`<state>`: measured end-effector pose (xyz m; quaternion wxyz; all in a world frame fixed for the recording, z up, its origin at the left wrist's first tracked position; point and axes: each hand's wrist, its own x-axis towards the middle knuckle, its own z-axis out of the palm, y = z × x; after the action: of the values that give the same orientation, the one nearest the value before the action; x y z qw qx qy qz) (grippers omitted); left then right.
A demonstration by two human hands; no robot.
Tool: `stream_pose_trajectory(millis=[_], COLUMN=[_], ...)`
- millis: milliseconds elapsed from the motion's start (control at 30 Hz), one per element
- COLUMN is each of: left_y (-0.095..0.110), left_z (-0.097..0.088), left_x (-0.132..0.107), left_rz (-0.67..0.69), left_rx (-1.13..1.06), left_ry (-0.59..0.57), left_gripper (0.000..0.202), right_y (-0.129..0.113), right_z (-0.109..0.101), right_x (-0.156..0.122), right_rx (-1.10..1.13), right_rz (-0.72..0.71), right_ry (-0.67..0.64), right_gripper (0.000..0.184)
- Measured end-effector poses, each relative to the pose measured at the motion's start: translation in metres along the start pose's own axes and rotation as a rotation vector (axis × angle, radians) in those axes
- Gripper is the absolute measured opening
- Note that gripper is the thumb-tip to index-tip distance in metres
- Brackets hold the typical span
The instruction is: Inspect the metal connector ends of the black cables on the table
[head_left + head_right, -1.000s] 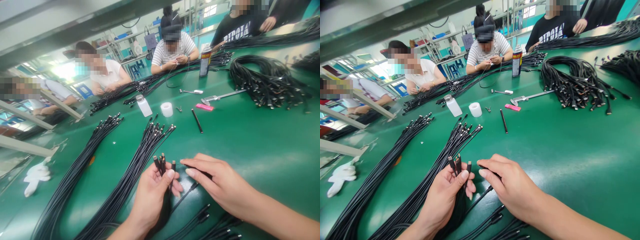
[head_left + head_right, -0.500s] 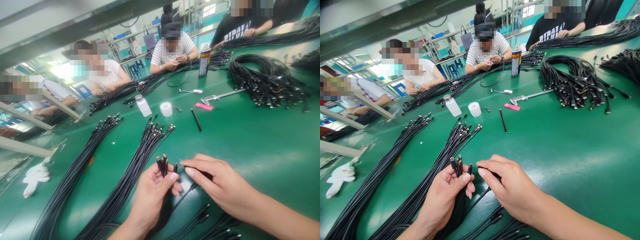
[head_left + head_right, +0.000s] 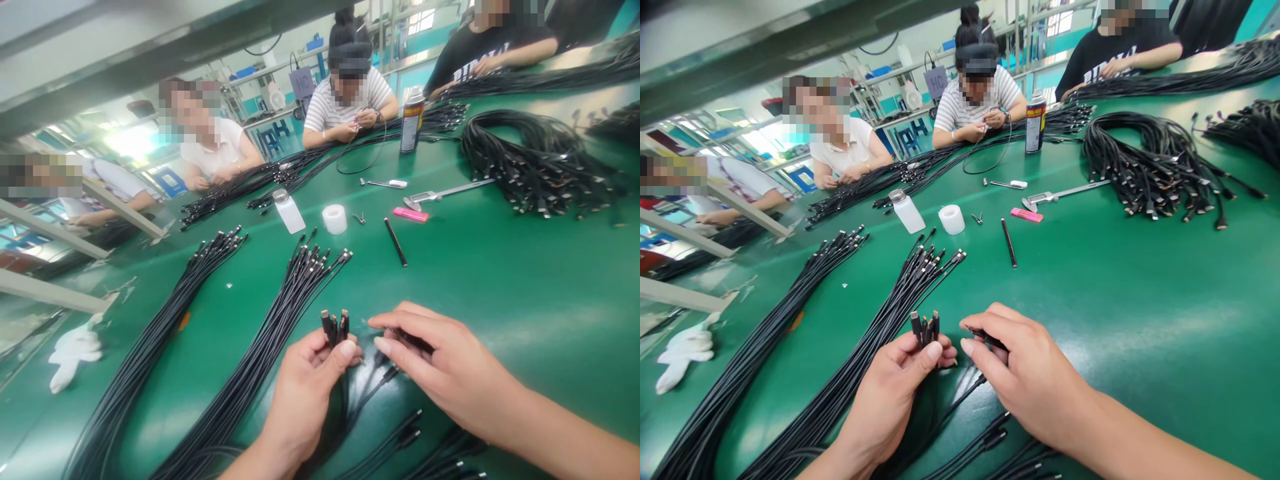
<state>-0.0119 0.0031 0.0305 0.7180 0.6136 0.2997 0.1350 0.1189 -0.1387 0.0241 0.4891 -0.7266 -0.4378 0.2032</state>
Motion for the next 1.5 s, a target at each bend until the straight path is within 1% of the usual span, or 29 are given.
stream_pose_trajectory(millis=[67,200,267,367,433,467,500,567,633,667,767,867,933,1000,1133,1233,1300,1333,1433,1500], left_y=[-0.001,-0.002,-0.002,-0.003,-0.004,-0.004,-0.005,-0.005,-0.005,-0.004,-0.004,-0.005,-0.006,-0.008,-0.010,-0.011,-0.010,-0.010,-0.009,-0.009], left_z=[-0.001,-0.002,-0.002,-0.002,-0.002,-0.002,-0.002,-0.001,0.001,0.002,0.006,0.008,0.009,0.009,0.012,0.013,0.014,0.014,0.014,0.013], left_x=[0.001,0.001,0.002,0.005,0.007,0.008,0.008,0.009,0.008,0.008,0.007,0.007,0.007,0.007,0.004,0.001,0.000,0.000,0.000,0.000], left_rz=[0.000,-0.010,-0.012,-0.051,-0.084,-0.095,-0.105,-0.123,-0.140,-0.149,-0.192,-0.235,-0.246,-0.240,-0.189,-0.139,-0.119,-0.118,-0.129,-0.123], left_rx=[0.029,0.047,0.067,0.101,0.118,0.129,0.141,0.165,0.176,0.175,0.155,0.151,0.157,0.152,0.102,0.075,0.061,0.054,0.030,0.020], left_ry=[0.021,-0.009,-0.005,-0.004,-0.033,-0.050,-0.063,-0.078,-0.077,-0.077,-0.080,-0.090,-0.106,-0.130,-0.185,-0.172,-0.141,-0.130,-0.133,-0.148], left_gripper=[0.028,0.027,0.027,0.026,0.028,0.028,0.028,0.028,0.028,0.028,0.031,0.037,0.040,0.039,0.033,0.029,0.027,0.028,0.030,0.031], right_y=[0.000,0.001,0.002,0.006,0.012,0.015,0.019,0.026,0.030,0.031,0.031,0.031,0.030,0.027,0.014,0.009,0.009,0.010,0.011,0.012], right_z=[0.001,0.003,0.001,-0.010,-0.019,-0.022,-0.025,-0.028,-0.027,-0.026,-0.023,-0.024,-0.025,-0.025,-0.021,-0.013,-0.009,-0.008,-0.008,-0.009], right_x=[0.000,0.000,0.002,0.007,0.012,0.014,0.016,0.018,0.018,0.018,0.015,0.012,0.012,0.012,0.012,0.010,0.009,0.009,0.009,0.009], right_rx=[-0.012,-0.014,-0.032,-0.143,-0.240,-0.279,-0.306,-0.331,-0.349,-0.361,-0.404,-0.437,-0.439,-0.387,-0.150,-0.034,-0.006,-0.004,-0.015,-0.028], right_rz=[-0.003,-0.019,-0.035,-0.008,0.048,0.065,0.067,0.052,0.041,0.032,-0.015,-0.057,-0.083,-0.110,-0.158,-0.159,-0.144,-0.142,-0.167,-0.180], right_ry=[0.012,-0.007,0.001,0.113,0.143,0.109,0.042,-0.130,-0.273,-0.322,-0.405,-0.440,-0.435,-0.397,-0.276,-0.206,-0.174,-0.170,-0.190,-0.174], right_gripper=[0.019,0.020,0.021,0.015,0.018,0.021,0.019,0.009,0.018,0.017,0.013,0.013,0.013,0.016,0.019,0.025,0.030,0.029,0.022,0.025])
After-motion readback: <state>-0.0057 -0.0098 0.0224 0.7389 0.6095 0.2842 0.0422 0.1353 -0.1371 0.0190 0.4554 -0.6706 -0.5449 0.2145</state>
